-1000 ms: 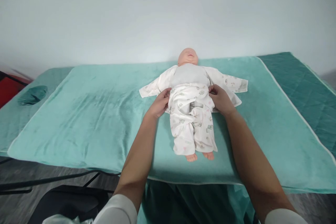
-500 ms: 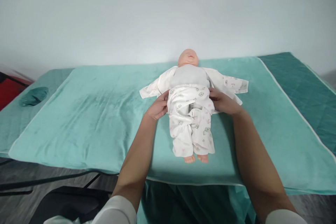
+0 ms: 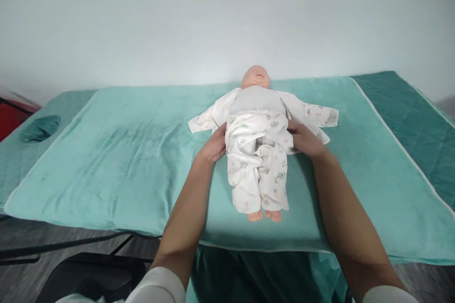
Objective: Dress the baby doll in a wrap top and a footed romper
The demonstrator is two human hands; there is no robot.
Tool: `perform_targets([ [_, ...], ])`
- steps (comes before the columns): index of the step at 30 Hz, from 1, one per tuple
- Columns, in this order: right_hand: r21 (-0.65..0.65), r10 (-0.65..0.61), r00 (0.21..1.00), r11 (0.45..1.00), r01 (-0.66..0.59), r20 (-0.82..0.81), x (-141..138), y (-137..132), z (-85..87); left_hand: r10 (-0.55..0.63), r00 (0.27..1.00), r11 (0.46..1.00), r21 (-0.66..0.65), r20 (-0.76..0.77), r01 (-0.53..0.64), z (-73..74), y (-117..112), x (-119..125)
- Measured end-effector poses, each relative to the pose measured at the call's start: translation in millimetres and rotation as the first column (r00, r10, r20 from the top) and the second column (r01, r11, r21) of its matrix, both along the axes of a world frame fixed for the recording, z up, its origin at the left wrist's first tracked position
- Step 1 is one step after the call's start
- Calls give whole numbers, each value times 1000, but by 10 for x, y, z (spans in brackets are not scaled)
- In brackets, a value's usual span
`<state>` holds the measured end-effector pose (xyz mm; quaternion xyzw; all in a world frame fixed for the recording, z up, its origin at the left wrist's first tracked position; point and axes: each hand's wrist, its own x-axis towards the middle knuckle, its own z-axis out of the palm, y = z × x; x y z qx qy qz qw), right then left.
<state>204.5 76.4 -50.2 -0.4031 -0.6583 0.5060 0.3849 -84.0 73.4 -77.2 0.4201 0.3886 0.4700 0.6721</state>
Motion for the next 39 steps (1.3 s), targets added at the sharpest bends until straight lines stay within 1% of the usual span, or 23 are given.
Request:
perform_targets([
  [4, -55, -147, 987, 988, 144, -63, -84, 12, -71, 29, 999, 999, -14, -15, -29, 9, -15, 22],
  [8, -79, -309, 949, 949, 304, -57, -158, 63, -190, 95, 995, 995, 25, -33, -95, -1, -3, 54],
  [10, -94, -368, 928, 928, 361, -60, -197, 83, -223, 125, 991, 991, 49, -45, -122, -2, 7, 73],
  [12, -126, -403, 912, 911, 393, -73, -233, 93, -233, 148, 988, 987, 63, -50, -145, 9, 14, 92],
  [14, -167, -406, 909, 907, 387, -94, -260, 97, -234, 166, 985, 984, 66, -53, -163, 29, 14, 109],
  [17, -217, -379, 916, 913, 346, -131, -277, 111, -251, 178, 982, 983, 67, -68, -174, 51, 6, 128],
  [19, -226, -384, 916, 908, 352, -118, -271, 128, -275, 180, 980, 982, 74, -89, -174, 48, 2, 133],
  [22, -173, -383, 924, 911, 374, -17, -244, 148, -293, 186, 977, 980, 85, -108, -177, 23, 4, 133],
  [25, -99, -324, 944, 939, 328, 55, -224, 135, -265, 189, 977, 980, 77, -99, -182, 0, 9, 133],
  [29, -61, -267, 964, 962, 267, 7, -236, 91, -203, 177, 981, 983, 52, -84, -174, 3, 14, 148],
  [33, -54, -298, 954, 954, 296, -32, -257, 83, -195, 194, 980, 979, 69, -49, -190, 34, 17, 178],
  [39, -90, -399, 917, 914, 397, -16, -265, 94, -182, 213, 977, 976, 52, -22, -212, 108, 8, 207],
])
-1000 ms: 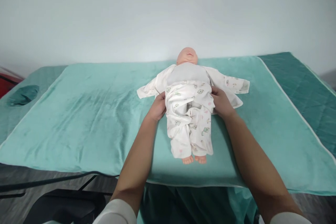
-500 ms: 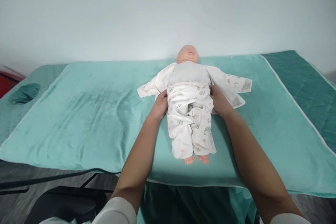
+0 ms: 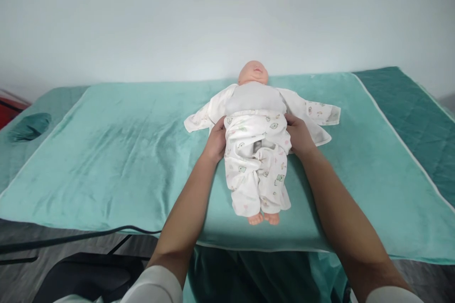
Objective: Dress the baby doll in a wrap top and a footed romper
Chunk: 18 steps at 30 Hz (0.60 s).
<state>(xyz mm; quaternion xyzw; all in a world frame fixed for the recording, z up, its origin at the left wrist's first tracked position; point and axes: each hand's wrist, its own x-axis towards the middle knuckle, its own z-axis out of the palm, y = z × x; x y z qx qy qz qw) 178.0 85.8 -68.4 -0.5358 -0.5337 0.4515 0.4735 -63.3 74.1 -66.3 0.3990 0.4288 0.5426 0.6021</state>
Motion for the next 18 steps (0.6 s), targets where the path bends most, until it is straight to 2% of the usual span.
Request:
perform_targets([
  [4, 4, -30, 999, 1000, 30, -25, -5, -20, 47, -11, 1000, 1000, 1, -27, 11, 26, -11, 22],
  [11, 84, 30, 1000, 996, -30, -4, 30, -44, 92, 18, 989, 995, 97, -148, -3, -43, -2, -24],
  [14, 98, 48, 995, 994, -56, 83, 51, -26, 72, 2, 983, 992, 123, -184, 22, -59, 4, -45],
  [18, 124, -2, 971, 992, -29, 240, 64, -15, 36, 38, 959, 989, 148, -281, 4, -59, 14, -43],
])
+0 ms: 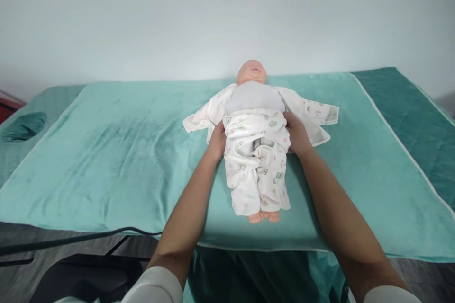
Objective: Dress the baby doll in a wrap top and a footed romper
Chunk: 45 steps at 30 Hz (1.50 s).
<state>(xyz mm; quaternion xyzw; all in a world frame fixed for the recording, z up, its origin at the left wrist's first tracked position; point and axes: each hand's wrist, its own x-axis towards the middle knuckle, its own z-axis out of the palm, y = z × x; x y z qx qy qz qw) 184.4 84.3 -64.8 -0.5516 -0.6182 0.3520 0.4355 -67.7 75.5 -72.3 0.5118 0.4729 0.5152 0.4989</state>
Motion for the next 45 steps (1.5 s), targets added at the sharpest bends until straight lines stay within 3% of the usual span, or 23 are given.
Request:
perform_targets([
  [5, 16, -150, 987, 989, 150, 57, 11, -36, 18, 226, 973, 974, 18, -42, -225, -8, -8, -21],
  [9, 12, -142, 986, 990, 141, 89, 10, -13, 33, 320, 947, 921, 249, -42, -300, 13, -23, -30],
  [14, 39, -157, 975, 988, 152, 157, -9, 74, 1, 375, 914, 848, 454, -152, -273, 11, -15, -25],
  [19, 155, -275, 957, 945, 287, -97, -29, 8, 6, 418, 896, 807, 514, -152, -289, -44, 67, -22],
  [21, 229, -239, 957, 935, 272, -162, -43, -38, 28, 408, 898, 803, 532, -164, -268, -37, 109, -23],
  [24, 299, -99, 985, 944, 139, -145, -50, -63, 63, 352, 902, 810, 565, -251, -159, 12, 140, -44],
  [29, 241, 131, 984, 966, -99, -123, 51, 19, 119, 170, 887, 868, 491, -429, 72, 120, 123, -89],
  [33, 80, 257, 963, 965, -251, -76, 131, 97, 197, 98, 892, 908, 407, -442, 102, 180, 103, -86],
  [36, 125, 297, 955, 946, -297, 25, 110, 115, 255, 54, 912, 934, 345, -406, 98, 207, 101, -84],
  [40, 178, 219, 969, 955, -236, 111, 31, 155, 322, 80, 915, 965, 261, -394, 28, 249, 255, -83],
  [45, 50, 6, 990, 999, -13, 143, -25, 495, 366, 179, 878, 972, 217, -443, -89, 218, 687, -31],
])
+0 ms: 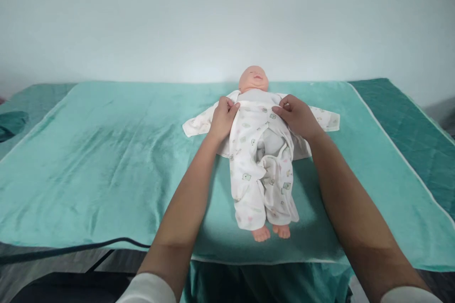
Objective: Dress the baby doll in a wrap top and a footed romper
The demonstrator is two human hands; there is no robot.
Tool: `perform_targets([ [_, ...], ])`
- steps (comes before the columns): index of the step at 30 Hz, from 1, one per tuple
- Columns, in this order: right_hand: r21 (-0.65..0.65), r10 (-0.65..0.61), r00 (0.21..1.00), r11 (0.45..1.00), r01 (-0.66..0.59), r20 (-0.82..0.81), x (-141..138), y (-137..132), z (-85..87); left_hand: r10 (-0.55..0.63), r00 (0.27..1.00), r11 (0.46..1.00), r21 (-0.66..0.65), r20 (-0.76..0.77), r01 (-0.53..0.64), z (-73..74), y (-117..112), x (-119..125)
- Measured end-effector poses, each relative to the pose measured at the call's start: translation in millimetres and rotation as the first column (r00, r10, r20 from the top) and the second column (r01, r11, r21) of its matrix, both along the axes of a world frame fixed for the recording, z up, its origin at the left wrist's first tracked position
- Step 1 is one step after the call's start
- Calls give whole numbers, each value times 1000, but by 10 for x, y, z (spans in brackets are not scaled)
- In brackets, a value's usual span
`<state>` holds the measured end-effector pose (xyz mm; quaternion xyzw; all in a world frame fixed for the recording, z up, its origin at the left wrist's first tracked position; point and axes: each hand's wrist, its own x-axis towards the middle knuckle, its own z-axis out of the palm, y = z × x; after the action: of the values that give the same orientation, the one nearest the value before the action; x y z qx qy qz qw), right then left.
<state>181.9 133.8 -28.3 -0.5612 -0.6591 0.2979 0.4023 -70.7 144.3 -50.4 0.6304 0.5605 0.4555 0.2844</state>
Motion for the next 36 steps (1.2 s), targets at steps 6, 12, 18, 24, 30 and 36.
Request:
perform_targets([
  [6, -138, -38, 930, 990, -14, -366, -39, 250, -198, -25, 994, 998, -47, 110, 30, -153, 177, -4],
  [12, -138, 161, 890, 961, -240, -426, 98, 129, -195, -94, 995, 991, 90, -29, 96, -18, 70, 5],
  [18, 170, 206, 941, 972, -164, -267, 34, 150, -176, -192, 981, 968, 165, 0, 189, 86, 40, 58],
  [24, 128, 222, 950, 972, -197, -219, -101, 246, -156, -232, 964, 969, -58, 132, 241, 107, 83, 17],
  [30, 83, 162, 977, 985, -151, -139, -158, 375, -148, -178, 953, 970, -119, 245, 212, -34, 275, -26],
  [36, 48, -26, 983, 999, 17, 184, -206, 587, -57, 0, 986, 997, -72, 165, 12, -129, 511, -14],
])
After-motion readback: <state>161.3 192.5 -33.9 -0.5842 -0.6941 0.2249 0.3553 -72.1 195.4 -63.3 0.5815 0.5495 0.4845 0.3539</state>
